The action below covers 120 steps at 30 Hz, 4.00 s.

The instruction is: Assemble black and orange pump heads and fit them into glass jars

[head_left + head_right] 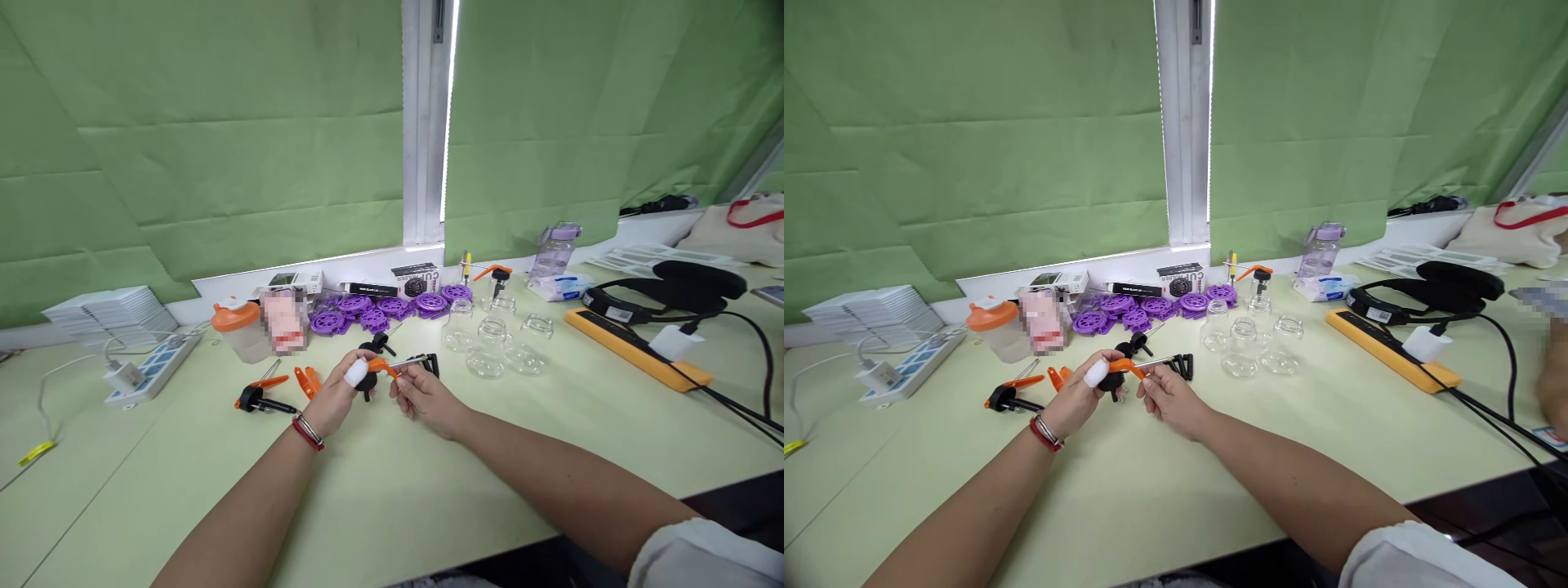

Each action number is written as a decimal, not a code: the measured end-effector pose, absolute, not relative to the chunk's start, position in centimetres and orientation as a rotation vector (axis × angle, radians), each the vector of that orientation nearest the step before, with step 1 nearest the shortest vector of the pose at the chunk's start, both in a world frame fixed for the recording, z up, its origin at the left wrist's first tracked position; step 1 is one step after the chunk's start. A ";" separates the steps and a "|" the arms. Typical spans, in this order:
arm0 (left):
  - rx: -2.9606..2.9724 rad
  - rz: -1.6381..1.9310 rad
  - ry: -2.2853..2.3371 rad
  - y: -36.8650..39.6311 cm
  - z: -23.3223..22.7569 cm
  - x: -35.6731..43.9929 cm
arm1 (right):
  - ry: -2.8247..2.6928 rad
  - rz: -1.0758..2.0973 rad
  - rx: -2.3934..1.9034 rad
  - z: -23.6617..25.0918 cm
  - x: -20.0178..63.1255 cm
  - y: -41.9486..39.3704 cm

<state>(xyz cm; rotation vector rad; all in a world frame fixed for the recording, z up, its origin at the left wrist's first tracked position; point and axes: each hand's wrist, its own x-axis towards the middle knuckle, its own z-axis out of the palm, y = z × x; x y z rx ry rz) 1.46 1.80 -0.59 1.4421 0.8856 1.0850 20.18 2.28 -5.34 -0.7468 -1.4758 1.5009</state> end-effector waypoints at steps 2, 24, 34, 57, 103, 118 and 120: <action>1.356 1.124 0.848 1.8 -0.7 1.5 | -1.486 1.488 -0.751 -5.3 20.1 2.2; 0.879 1.560 0.984 4.2 -0.3 -0.7 | -2.256 0.360 -1.290 -4.7 20.7 2.5; 0.911 1.558 1.007 4.2 -0.8 -0.8 | -2.660 -0.058 -1.326 -3.1 15.1 1.8; 0.720 1.639 1.036 5.1 -1.7 -1.4 | -2.327 0.104 -1.522 -2.3 15.7 3.4; 0.993 0.978 0.704 1.3 0.3 2.0 | -2.374 0.325 -0.831 0.8 18.6 2.7; 1.260 0.866 1.053 1.5 0.2 1.4 | -2.239 0.194 -0.878 1.3 20.5 4.9; 1.188 0.979 1.113 2.0 0.1 1.2 | -2.032 0.215 -1.282 1.6 22.1 6.0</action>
